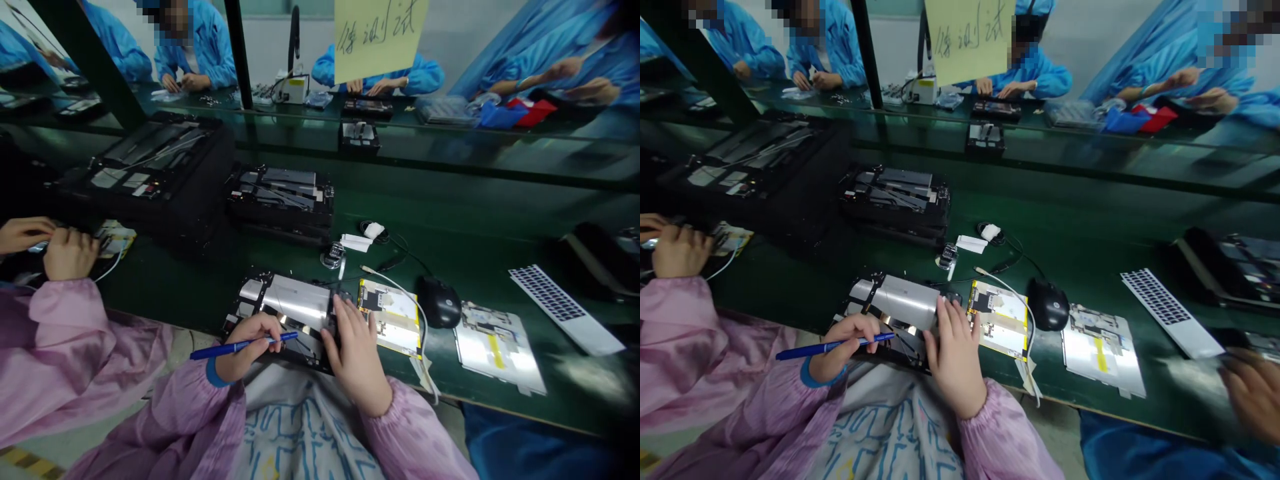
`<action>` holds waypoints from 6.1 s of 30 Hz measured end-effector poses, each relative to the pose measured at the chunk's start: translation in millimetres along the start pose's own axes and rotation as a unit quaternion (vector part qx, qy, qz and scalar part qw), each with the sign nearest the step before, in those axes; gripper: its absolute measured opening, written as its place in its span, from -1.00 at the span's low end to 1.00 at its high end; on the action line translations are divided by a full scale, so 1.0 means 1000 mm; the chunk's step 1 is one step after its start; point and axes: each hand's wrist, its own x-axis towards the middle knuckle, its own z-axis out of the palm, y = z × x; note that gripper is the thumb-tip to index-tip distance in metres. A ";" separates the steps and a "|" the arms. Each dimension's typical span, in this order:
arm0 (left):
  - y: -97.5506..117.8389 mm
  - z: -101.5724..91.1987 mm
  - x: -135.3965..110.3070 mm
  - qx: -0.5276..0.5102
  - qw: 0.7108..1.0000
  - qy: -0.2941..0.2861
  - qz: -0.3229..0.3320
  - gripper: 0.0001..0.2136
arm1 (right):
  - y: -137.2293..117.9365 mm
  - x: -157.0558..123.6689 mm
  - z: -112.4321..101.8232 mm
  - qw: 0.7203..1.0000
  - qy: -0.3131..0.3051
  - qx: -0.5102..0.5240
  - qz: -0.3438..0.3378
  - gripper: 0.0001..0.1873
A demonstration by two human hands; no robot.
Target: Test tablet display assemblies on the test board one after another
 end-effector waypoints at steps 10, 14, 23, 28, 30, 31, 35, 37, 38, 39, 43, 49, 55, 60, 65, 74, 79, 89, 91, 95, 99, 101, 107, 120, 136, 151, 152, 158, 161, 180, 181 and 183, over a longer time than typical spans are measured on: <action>0.008 0.004 0.006 -0.061 0.996 0.044 -0.045 -0.79 | -0.011 0.009 -0.012 0.982 -0.097 0.112 -0.120 -0.42; 0.012 0.009 0.016 -0.050 0.997 0.008 -0.058 -0.83 | -0.021 0.023 -0.031 0.961 -0.053 0.227 -0.149 -0.75; 0.021 0.008 0.024 0.013 0.998 0.010 -0.053 -0.88 | 0.032 0.072 -0.034 0.979 0.026 0.201 -0.016 -0.67; -0.002 0.036 0.036 0.128 0.977 -0.071 -0.152 -0.96 | 0.065 0.115 -0.004 0.999 0.001 0.048 0.017 -0.74; -0.013 0.046 0.039 0.157 0.969 -0.098 -0.165 -0.95 | 0.067 0.121 0.007 0.999 -0.013 0.032 0.008 -0.76; -0.017 0.049 0.040 0.170 0.965 -0.109 -0.167 -0.94 | 0.068 0.122 0.011 0.999 -0.015 0.029 0.009 -0.77; -0.025 0.051 0.043 0.226 0.949 -0.139 -0.171 -0.92 | 0.072 0.118 0.017 0.999 -0.018 0.046 0.009 -0.78; -0.024 0.051 0.045 0.243 0.944 -0.143 -0.173 -0.91 | 0.076 0.116 0.016 0.998 -0.010 0.068 0.005 -0.77; -0.023 0.051 0.046 0.248 0.943 -0.142 -0.173 -0.91 | 0.077 0.115 0.014 0.997 -0.001 0.081 0.006 -0.76; -0.023 0.051 0.047 0.252 0.942 -0.141 -0.171 -0.91 | 0.078 0.113 0.012 0.995 0.012 0.096 0.008 -0.74; -0.023 0.052 0.048 0.246 0.943 -0.149 -0.169 -0.92 | 0.069 0.098 -0.004 0.983 0.057 0.175 -0.008 -0.71; -0.026 0.045 0.038 0.038 0.993 -0.006 -0.112 -0.87 | 0.042 0.048 -0.022 0.948 -0.004 0.318 -0.018 -0.71; -0.025 0.040 0.032 -0.078 0.990 0.092 -0.069 -0.77 | 0.031 0.019 -0.022 0.927 -0.039 0.373 0.001 -0.69; -0.021 0.043 0.032 -0.008 0.998 0.036 -0.054 -0.85 | 0.016 0.019 -0.025 0.920 -0.054 0.387 -0.021 -0.73; -0.007 0.034 0.028 0.017 0.999 -0.002 -0.040 -0.85 | 0.007 0.014 -0.030 0.932 -0.072 0.353 -0.032 -0.67; -0.006 -0.072 0.015 0.028 0.945 0.318 -0.072 -0.83 | 0.037 -0.013 -0.003 0.993 -0.075 0.002 0.091 -0.40; -0.013 -0.070 0.010 -0.089 0.944 0.307 -0.085 -0.74 | 0.024 -0.012 -0.007 0.964 -0.055 0.233 0.115 -0.26; -0.005 -0.072 0.041 -0.224 0.954 0.201 -0.013 -0.73 | 0.107 0.058 -0.102 0.715 0.258 0.554 0.339 -0.50; -0.009 -0.076 0.044 -0.226 0.953 0.197 -0.046 -0.72 | 0.140 0.088 -0.110 0.694 0.328 0.540 0.345 -0.61; -0.015 -0.075 0.042 -0.217 0.964 0.126 -0.088 -0.69 | 0.188 0.179 -0.097 0.696 0.361 0.509 0.355 -0.34; -0.016 -0.074 0.038 -0.204 0.968 0.101 -0.110 -0.69 | 0.205 0.269 -0.063 0.741 0.264 0.489 0.376 -0.50; -0.016 -0.074 0.036 -0.202 0.967 0.109 -0.114 -0.68 | 0.202 0.299 -0.047 0.766 0.229 0.464 0.381 -0.61; -0.017 -0.076 0.035 -0.213 0.961 0.136 -0.114 -0.66 | 0.143 0.334 -0.002 0.832 0.096 0.429 0.339 -0.73; -0.017 -0.071 0.037 -0.193 0.962 0.144 -0.129 -0.67 | 0.037 0.302 0.006 0.752 0.042 0.611 0.244 -0.58; 0.000 -0.080 0.012 0.105 0.890 0.412 -0.161 -0.63 | 0.008 0.034 -0.027 0.661 -0.014 0.651 0.373 -0.12; 0.006 -0.069 -0.005 0.380 0.858 0.248 -0.242 -0.71 | -0.011 0.002 0.017 0.983 -0.056 0.163 0.059 -0.32; 0.006 -0.071 -0.005 0.381 0.858 0.241 -0.245 -0.70 | -0.010 0.003 0.018 0.983 -0.052 0.164 0.059 -0.40; 0.007 -0.080 -0.006 0.375 0.867 0.211 -0.250 -0.64 | -0.012 0.003 0.018 0.989 -0.047 0.137 0.043 -0.79; 0.010 -0.082 -0.005 0.349 0.877 0.214 -0.250 -0.62 | -0.016 0.006 0.018 0.988 -0.067 0.138 0.012 -0.81; 0.052 -0.076 0.003 0.321 0.905 0.226 -0.164 -0.72 | 0.015 0.022 -0.048 0.866 -0.190 0.378 -0.268 -0.63; 0.056 -0.072 0.003 0.325 0.904 0.238 -0.142 -0.70 | 0.013 0.024 -0.056 0.867 -0.198 0.364 -0.276 -0.56; 0.064 -0.065 0.003 0.342 0.896 0.271 -0.083 -0.67 | 0.009 0.028 -0.072 0.879 -0.213 0.320 -0.283 -0.39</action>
